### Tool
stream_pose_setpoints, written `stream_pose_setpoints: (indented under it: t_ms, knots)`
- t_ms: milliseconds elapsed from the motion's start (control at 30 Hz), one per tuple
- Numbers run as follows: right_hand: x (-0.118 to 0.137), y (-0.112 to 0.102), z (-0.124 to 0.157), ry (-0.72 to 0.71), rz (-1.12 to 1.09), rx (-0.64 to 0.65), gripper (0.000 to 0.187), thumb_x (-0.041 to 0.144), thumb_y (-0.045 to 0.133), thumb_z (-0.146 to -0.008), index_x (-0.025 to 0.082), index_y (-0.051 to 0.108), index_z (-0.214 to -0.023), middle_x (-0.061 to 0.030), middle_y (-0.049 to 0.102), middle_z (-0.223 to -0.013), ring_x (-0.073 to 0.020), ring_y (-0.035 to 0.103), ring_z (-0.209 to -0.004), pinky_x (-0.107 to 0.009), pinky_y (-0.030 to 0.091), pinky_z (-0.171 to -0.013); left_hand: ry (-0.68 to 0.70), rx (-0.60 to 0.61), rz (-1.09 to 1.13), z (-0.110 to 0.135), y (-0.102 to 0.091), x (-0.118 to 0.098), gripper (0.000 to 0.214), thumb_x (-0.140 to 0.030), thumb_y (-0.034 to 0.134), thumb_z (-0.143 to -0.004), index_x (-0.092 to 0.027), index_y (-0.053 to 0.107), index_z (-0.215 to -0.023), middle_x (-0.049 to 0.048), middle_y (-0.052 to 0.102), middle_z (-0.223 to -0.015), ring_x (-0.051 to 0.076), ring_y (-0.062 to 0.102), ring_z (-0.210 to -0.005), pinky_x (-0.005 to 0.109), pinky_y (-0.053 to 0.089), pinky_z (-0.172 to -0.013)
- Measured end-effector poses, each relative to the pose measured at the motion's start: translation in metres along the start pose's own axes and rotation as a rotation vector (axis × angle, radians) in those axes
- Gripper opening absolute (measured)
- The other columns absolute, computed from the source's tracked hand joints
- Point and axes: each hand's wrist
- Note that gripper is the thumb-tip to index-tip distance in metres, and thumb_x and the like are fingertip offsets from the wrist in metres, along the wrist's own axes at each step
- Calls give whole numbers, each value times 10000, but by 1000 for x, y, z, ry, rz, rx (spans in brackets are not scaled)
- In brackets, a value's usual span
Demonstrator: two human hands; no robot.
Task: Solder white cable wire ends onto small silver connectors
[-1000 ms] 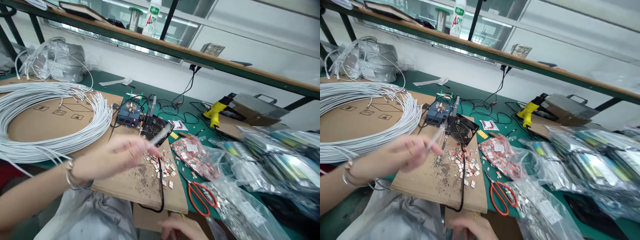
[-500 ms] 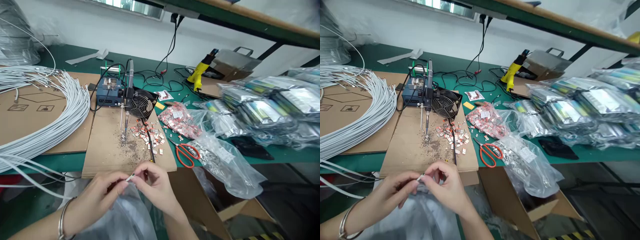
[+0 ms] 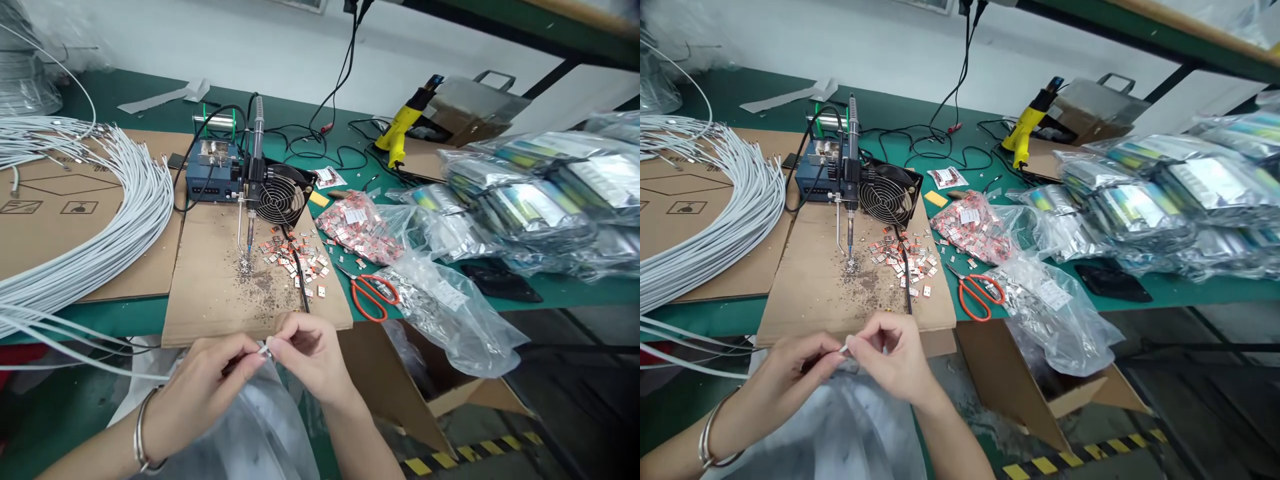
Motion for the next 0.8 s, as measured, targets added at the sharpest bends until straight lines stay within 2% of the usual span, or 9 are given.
stream_pose_setpoints:
  t_ms: [67, 133, 200, 267, 333, 400, 600, 733, 800]
  knots:
    - [-3, -2, -6, -28, -297, -88, 304, 232, 604, -761, 111, 403, -568, 20, 374, -491, -43, 348, -465, -171, 279, -454, 2, 10, 45, 3, 0, -2, 307, -385, 402, -893, -164, 587, -789, -16, 527, -603, 50, 432, -554, 175, 302, -533]
    - [-3, -5, -9, -109, -442, -222, 327, 233, 594, -779, 112, 376, -568, 28, 341, -489, -41, 340, -469, -170, 293, -470, -49, 2, 115, 7, 0, -3, 324, -401, 412, -885, -152, 594, -784, -11, 519, -580, 40, 414, -503, 167, 303, -502]
    - [-2, -6, -7, -120, -279, -226, 246, 216, 600, -774, 113, 466, -596, 10, 412, -526, -48, 378, -508, -168, 317, -488, -121, -25, 217, 8, 0, -2, 357, -432, 402, -881, -139, 597, -819, -4, 522, -575, 32, 397, -442, 163, 303, -455]
    - [0, -3, -3, -74, 6, -79, 107, 199, 631, -739, 110, 592, -695, -20, 511, -586, -59, 420, -547, -170, 340, -498, -148, -42, 286, 8, 0, 0, 370, -445, 400, -878, -130, 590, -841, 2, 536, -581, 26, 395, -404, 160, 301, -423]
    - [4, 2, 2, -62, 191, 12, 99, 199, 642, -719, 104, 636, -746, -30, 544, -595, -63, 427, -549, -175, 351, -501, -131, -42, 263, 8, 1, 2, 353, -432, 409, -878, -132, 586, -817, -2, 541, -579, 23, 399, -396, 156, 297, -416]
    - [7, 5, 4, -84, 278, 2, 107, 207, 631, -728, 103, 634, -703, -28, 547, -580, -65, 434, -550, -179, 357, -509, -90, -69, 164, 9, 0, 3, 312, -398, 419, -882, -152, 599, -817, -11, 545, -584, 22, 408, -416, 151, 310, -436]
    - [11, 0, 3, -33, 324, 30, 131, 231, 651, -717, 107, 644, -676, -29, 557, -569, -67, 440, -533, -177, 345, -486, 114, -177, -115, 9, 2, 5, 146, -282, 484, -867, -216, 613, -883, -47, 602, -669, 29, 502, -579, 121, 363, -557]
    - [2, 8, 8, -29, 219, -54, 216, 261, 627, -738, 93, 579, -612, -32, 517, -535, -69, 434, -508, -184, 339, -467, -5, -137, 35, 9, 8, 5, 250, -335, 441, -880, -169, 588, -765, -26, 552, -574, 29, 455, -468, 136, 334, -467]
    - [-5, 17, 10, -79, 190, -128, 216, 235, 592, -770, 101, 535, -611, -16, 472, -522, -62, 413, -502, -187, 330, -465, -58, -123, 135, 10, 11, 6, 285, -369, 421, -884, -160, 585, -779, -13, 551, -579, 30, 443, -441, 140, 330, -441]
Point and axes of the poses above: each hand's wrist, its own z-axis away from the middle knuckle, its own y-axis out of the palm, x = y × z
